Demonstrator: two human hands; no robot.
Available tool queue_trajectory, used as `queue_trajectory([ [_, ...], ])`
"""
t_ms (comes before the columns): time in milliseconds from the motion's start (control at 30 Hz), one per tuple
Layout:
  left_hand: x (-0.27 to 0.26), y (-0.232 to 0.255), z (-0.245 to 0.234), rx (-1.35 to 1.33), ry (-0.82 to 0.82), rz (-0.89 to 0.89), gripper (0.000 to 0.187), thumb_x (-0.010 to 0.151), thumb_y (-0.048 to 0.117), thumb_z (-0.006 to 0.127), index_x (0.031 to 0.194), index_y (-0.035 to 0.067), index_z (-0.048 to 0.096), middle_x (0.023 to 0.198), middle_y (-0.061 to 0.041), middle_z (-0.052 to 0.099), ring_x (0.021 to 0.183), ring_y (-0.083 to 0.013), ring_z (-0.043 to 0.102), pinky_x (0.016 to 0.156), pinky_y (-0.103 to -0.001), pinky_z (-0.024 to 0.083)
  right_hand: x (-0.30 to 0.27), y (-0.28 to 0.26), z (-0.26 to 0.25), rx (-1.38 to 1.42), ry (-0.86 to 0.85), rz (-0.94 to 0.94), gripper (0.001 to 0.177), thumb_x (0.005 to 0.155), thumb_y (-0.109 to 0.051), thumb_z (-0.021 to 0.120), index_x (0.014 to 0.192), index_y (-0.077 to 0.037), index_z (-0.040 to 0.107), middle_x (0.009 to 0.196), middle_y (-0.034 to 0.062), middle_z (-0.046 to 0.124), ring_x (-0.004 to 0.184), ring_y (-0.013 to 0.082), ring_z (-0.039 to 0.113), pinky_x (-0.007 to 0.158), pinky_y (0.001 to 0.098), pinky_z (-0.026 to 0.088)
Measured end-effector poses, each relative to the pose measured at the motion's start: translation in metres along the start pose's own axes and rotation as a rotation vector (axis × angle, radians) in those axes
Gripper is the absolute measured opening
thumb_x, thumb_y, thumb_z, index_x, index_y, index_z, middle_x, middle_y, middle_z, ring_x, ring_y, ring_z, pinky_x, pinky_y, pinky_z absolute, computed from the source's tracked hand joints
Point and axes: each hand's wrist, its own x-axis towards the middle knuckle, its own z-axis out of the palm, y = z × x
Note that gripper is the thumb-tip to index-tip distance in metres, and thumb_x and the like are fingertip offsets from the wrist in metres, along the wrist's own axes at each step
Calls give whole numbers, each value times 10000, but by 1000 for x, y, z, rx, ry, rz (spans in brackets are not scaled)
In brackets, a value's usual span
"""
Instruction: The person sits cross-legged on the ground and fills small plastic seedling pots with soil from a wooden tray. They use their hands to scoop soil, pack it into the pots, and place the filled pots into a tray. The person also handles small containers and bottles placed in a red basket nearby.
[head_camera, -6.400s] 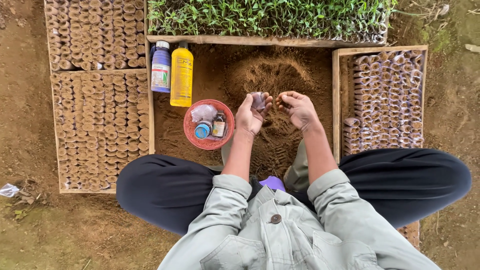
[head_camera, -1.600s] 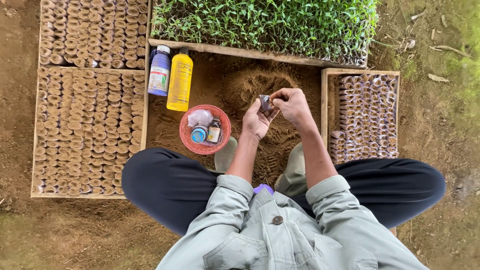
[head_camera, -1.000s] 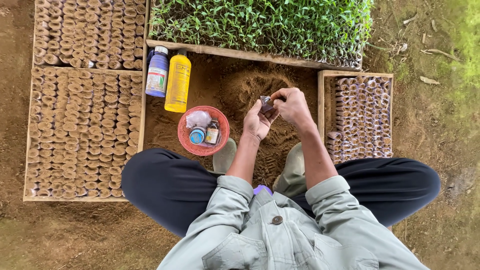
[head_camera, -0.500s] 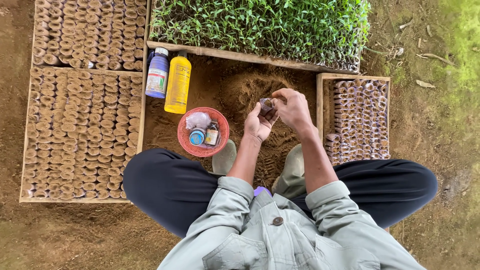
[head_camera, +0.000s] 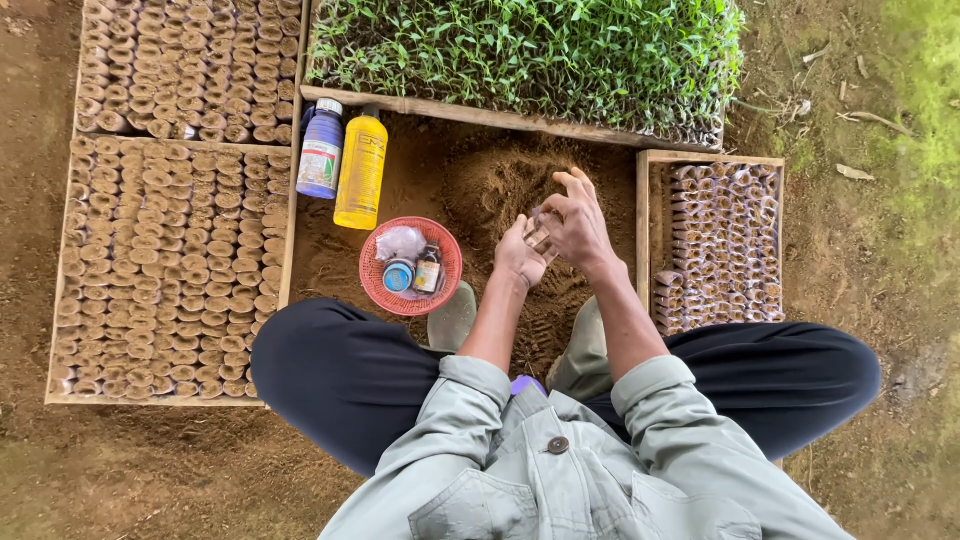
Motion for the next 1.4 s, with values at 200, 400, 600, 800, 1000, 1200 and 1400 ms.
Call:
queue_trajectory([
  [200, 1, 2, -4, -32, 40, 13, 336, 1062, 389, 506, 969, 120, 685, 923, -107, 776, 851, -307, 769, 794, -482, 651, -3, -6, 2, -110, -31, -48, 64, 872, -80, 774, 935, -89, 768, 1440, 209, 536, 1455, 471, 360, 1145, 590, 403],
  [400, 0, 14, -5, -147, -21, 106, 346, 1070, 302, 521, 1026, 6, 694, 982, -209, 762, 859, -338, 773, 826, -493, 665, -4, -8, 5, 48, 114, -47, 110, 922, -141, 762, 1025, -105, 775, 1410, 198, 567, 1362, 413, 504, 1065, 512, 497],
  [600, -53, 31, 26, -80, -160, 160, 395, 1093, 308, 498, 1212, -19, 686, 1149, -239, 741, 1006, -361, 760, 908, -501, 650, -17, 96, 70, 132, 208, 272, 156, 920, -181, 771, 1071, -151, 746, 1168, 99, 665, 1080, 298, 695, 798, 354, 617],
  [800, -81, 34, 45, -33, -274, 195, 418, 1100, 338, 478, 1267, 12, 679, 1161, -213, 745, 1033, -359, 750, 943, -488, 633, -48, 118, 164, 5, -227, 509, 463, 844, -298, 723, 1278, -145, 674, 1338, 151, 609, 1205, 413, 642, 1009, 572, 552],
  [1000, -89, 39, 45, 47, -271, 230, 412, 1098, 346, 479, 1287, 41, 679, 1163, -180, 755, 1064, -336, 746, 995, -477, 602, -24, 12, 119, 385, -253, 592, 674, 994, -214, 469, 1595, 9, 259, 1648, 256, 219, 1568, 409, 156, 1264, 566, 263],
  [1200, -93, 37, 44, 90, -243, 243, 398, 1100, 350, 471, 1270, 63, 688, 1166, -164, 756, 1070, -330, 742, 1008, -464, 593, -32, 39, 145, 153, -208, 470, 372, 975, -166, 469, 1286, 32, 519, 1235, 266, 507, 1216, 452, 462, 1026, 574, 437],
  [1400, -92, 33, 47, 70, -241, 246, 403, 1100, 352, 476, 1269, 50, 684, 1167, -188, 747, 1058, -352, 742, 987, -467, 608, -51, 119, 209, 112, -35, 776, 124, 887, -382, 657, 920, -333, 767, 892, -1, 749, 959, 289, 731, 832, 453, 601],
])
